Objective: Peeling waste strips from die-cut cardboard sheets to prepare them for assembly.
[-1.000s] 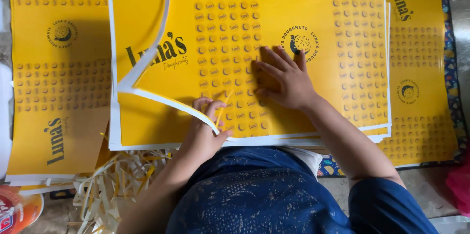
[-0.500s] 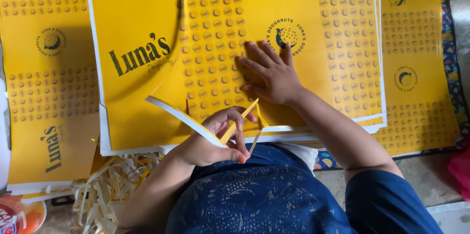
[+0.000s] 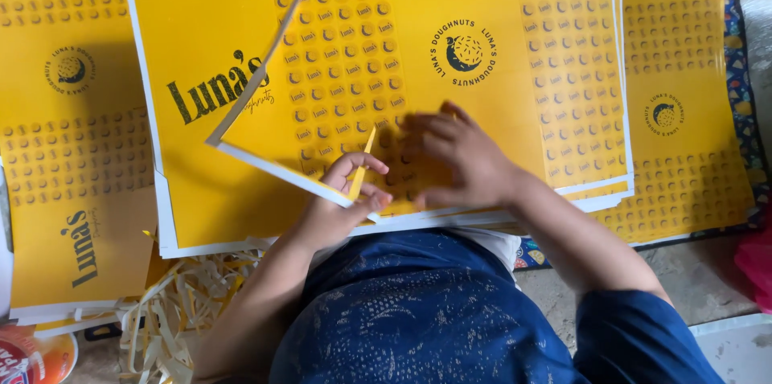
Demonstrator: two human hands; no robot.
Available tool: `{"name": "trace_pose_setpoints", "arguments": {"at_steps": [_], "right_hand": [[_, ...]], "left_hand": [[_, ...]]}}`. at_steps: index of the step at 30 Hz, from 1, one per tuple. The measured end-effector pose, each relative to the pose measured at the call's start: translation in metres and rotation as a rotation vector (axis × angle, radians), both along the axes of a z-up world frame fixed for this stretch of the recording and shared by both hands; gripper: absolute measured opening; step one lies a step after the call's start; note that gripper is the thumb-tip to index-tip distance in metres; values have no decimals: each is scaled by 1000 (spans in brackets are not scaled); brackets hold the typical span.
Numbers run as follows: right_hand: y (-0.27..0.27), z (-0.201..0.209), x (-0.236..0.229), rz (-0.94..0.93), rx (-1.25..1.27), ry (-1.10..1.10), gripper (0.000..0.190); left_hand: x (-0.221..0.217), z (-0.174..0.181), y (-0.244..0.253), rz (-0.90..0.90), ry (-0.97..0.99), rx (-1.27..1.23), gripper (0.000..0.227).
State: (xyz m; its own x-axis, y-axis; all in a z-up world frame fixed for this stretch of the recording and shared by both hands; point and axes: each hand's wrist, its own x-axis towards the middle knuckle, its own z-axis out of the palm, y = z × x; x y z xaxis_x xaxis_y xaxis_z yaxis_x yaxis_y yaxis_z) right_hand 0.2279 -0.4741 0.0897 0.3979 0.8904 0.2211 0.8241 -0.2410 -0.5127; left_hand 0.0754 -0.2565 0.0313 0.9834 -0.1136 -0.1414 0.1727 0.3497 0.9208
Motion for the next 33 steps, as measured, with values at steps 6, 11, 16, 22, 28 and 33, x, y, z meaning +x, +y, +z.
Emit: {"name": "trace_pose_setpoints", "arguments": {"at_steps": [6,11,16,22,28,33], "right_hand": [[-10,-43,-60,-62,105,-247,49],[-27,-42,-52,-154,224,42,22],[-17,-19,-57,-201,140,-26,30],[-49,-81,-42,-493,294,126,39],[-26,-19,-41,-301,330,19,39],[-35,-1,-41,-164,160,-28,64]], "left_hand": [[17,45,-4,241,64,-329,31],[17,33,4,185,-291,52,131],[10,21,-10,-78,-369,1146,140],[6,12,-18,-50,-370,1610,106],[2,6,12,24,-402,1699,101],[-6,-6,48,46,-440,1718,92]]}}
